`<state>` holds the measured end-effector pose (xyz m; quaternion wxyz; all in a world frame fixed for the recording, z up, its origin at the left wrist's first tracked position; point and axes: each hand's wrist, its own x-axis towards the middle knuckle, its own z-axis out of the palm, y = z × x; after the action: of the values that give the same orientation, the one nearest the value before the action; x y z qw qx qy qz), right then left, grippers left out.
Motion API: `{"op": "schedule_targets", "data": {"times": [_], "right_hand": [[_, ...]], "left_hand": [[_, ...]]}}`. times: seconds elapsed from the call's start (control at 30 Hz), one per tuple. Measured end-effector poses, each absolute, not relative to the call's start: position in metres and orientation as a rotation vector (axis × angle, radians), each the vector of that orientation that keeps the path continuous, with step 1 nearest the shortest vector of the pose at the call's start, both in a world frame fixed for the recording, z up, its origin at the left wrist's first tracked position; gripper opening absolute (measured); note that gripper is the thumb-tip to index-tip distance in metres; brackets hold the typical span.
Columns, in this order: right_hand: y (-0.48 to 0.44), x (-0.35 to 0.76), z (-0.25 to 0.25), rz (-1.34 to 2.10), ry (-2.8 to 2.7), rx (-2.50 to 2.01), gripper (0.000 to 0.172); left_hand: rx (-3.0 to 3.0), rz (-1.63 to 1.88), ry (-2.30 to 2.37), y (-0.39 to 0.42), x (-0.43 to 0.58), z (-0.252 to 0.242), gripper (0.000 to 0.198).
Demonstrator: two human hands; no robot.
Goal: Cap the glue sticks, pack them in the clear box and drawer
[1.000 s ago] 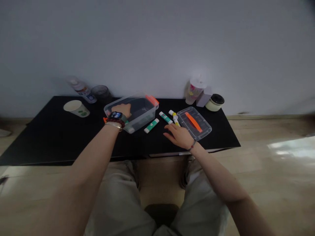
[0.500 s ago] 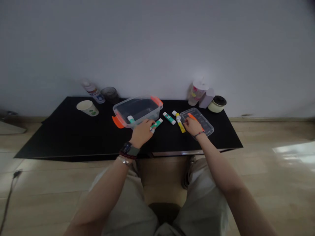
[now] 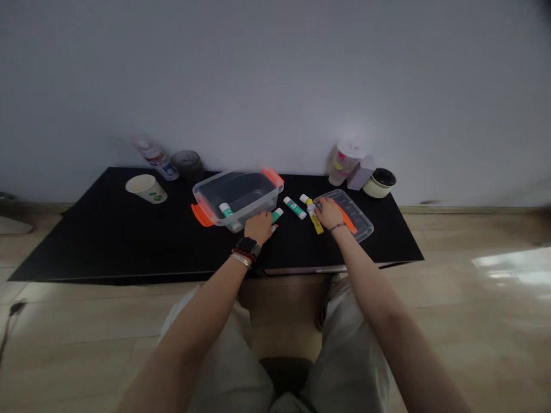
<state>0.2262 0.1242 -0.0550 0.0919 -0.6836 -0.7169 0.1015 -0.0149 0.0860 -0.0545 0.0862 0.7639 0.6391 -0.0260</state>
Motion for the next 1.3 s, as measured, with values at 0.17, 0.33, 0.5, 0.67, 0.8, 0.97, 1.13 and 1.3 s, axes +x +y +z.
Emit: {"op": "schedule_targets", "data": {"times": [0.17,0.33,0.5,0.67,0.8,0.97,1.13,1.3], "right_hand": [[0.127,0.217,-0.06,0.207,-2.179,-2.047,0.038],[0.13,0.207,-0.067,0.126,-2.187,-2.112,0.036],[0.132,0.203,-0.069,0.143,-2.182,-2.097,0.032],[0.133,0.202,-0.058,0.225,-2.019,-2.009,0.035],[0.135,0.204,-0.043,0.646,-1.644,-1.737,0.034],[0.12,0.204,-0.026,1.413,-1.084,-1.291,0.035],[0.097,0.198,-0.013,1.618,-0.813,-1.179,0.03],[0.084,0.198,0.0,1.699,-0.929,-1.099,0.029]], "left_hand": [[2.232,-0.025,1.922,0.083,-0.008,-0.049,0.029],[2.096,0.267,1.803,0.079,-0.007,-0.037,0.029],[1.67,0.592,1.408,0.076,-0.009,-0.038,0.028],[1.213,0.745,1.132,0.066,-0.009,-0.033,0.037],[0.935,0.744,1.02,0.058,-0.009,-0.021,0.033],[0.857,0.696,0.947,0.053,-0.01,-0.009,0.027],[0.849,0.67,0.904,0.05,-0.009,-0.007,0.028],[0.784,0.671,0.818,0.05,-0.007,-0.005,0.025]]}}
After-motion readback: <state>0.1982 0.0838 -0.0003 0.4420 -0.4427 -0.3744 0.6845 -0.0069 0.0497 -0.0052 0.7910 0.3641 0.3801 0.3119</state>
